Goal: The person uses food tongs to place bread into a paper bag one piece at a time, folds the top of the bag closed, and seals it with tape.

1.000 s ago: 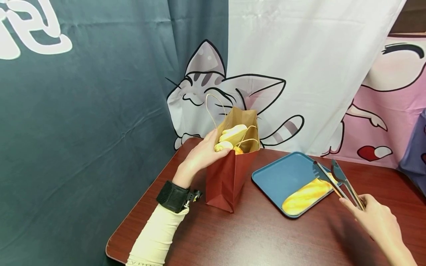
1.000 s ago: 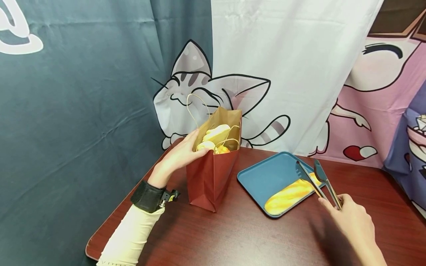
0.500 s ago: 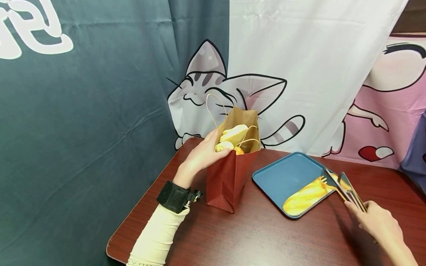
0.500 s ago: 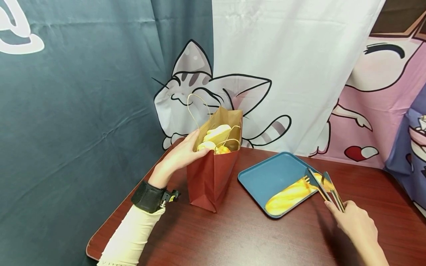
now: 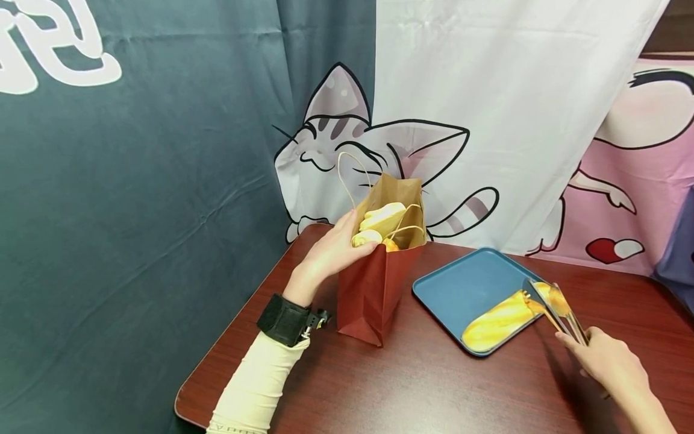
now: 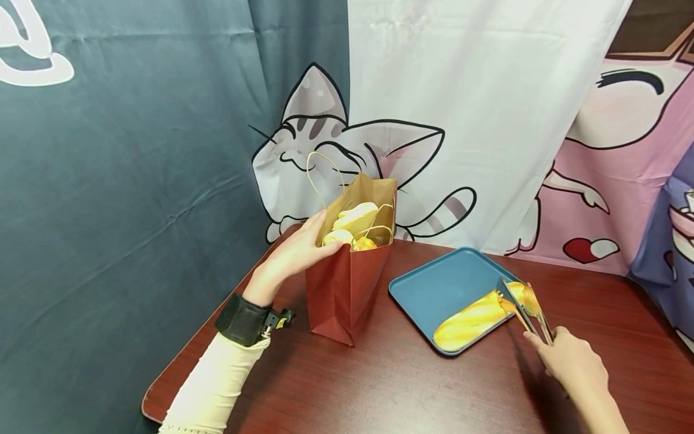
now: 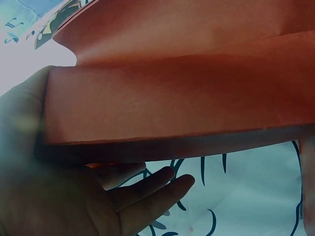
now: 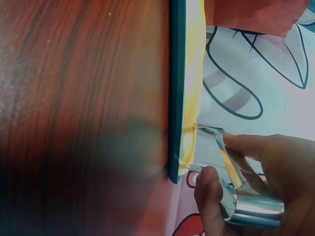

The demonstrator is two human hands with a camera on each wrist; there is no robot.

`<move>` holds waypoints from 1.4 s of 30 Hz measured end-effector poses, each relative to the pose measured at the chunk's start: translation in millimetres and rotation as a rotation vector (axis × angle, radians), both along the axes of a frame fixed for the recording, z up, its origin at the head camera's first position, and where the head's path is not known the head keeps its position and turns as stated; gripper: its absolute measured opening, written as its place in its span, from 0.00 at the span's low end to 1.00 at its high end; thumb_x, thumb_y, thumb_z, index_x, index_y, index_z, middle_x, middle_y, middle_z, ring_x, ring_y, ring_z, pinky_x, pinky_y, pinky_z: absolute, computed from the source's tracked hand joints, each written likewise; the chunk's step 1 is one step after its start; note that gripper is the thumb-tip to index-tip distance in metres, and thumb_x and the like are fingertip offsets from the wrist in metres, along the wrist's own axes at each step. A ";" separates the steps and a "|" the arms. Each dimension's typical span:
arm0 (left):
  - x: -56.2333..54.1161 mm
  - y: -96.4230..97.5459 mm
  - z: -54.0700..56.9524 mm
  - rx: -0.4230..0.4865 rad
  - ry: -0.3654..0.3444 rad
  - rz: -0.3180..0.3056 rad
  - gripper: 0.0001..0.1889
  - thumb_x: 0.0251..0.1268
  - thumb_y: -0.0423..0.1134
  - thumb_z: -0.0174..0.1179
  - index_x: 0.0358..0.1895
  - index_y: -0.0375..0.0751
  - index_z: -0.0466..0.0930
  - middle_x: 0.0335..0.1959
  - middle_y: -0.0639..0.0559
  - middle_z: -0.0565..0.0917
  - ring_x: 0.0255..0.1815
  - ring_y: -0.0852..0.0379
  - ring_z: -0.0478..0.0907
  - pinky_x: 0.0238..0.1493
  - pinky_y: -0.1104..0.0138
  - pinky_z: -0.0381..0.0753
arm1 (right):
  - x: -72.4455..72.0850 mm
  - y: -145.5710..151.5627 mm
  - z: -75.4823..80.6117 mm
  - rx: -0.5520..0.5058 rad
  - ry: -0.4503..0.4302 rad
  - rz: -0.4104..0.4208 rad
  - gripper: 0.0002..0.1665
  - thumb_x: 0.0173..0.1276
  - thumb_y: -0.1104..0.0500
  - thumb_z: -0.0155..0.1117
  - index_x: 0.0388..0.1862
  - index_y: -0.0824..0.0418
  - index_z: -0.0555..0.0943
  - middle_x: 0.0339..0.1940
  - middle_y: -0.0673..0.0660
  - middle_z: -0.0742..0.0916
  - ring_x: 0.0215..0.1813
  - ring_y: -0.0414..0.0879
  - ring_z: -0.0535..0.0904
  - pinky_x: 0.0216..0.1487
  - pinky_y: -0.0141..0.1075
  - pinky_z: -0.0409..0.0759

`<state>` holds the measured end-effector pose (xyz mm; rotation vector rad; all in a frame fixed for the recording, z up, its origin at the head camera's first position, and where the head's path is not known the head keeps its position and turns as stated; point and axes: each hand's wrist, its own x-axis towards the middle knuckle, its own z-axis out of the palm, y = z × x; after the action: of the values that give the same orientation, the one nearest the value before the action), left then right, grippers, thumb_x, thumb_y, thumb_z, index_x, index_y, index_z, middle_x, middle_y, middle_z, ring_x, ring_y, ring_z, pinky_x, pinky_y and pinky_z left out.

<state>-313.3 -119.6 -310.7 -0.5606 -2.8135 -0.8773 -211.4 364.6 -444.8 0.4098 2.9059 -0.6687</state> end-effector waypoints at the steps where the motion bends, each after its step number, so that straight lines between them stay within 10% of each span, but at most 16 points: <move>1: 0.0 0.3 0.3 -0.001 0.002 -0.001 0.43 0.65 0.59 0.54 0.80 0.50 0.51 0.76 0.49 0.63 0.65 0.47 0.72 0.62 0.48 0.75 | -0.3 0.1 -0.1 0.001 0.002 0.003 0.50 0.68 0.23 0.45 0.45 0.73 0.71 0.17 0.51 0.83 0.17 0.47 0.78 0.19 0.43 0.76; 16: -0.5 3.3 2.4 -0.019 -0.021 0.013 0.44 0.65 0.60 0.54 0.81 0.50 0.49 0.79 0.50 0.59 0.70 0.46 0.70 0.65 0.46 0.74 | 1.9 -1.6 -0.3 -0.002 0.099 0.021 0.40 0.76 0.32 0.41 0.52 0.70 0.72 0.17 0.48 0.82 0.15 0.47 0.76 0.19 0.42 0.71; 42: 0.5 2.6 1.1 -0.020 -0.028 0.029 0.43 0.64 0.60 0.54 0.80 0.48 0.52 0.74 0.48 0.64 0.63 0.47 0.74 0.59 0.48 0.77 | -13.2 -11.0 26.2 0.011 0.031 0.167 0.42 0.76 0.29 0.36 0.21 0.60 0.79 0.14 0.49 0.82 0.24 0.43 0.76 0.29 0.37 0.70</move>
<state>-312.9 -117.0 -309.7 -0.5132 -2.8506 -0.8598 -224.6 353.6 -418.6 0.1570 2.9316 -0.6390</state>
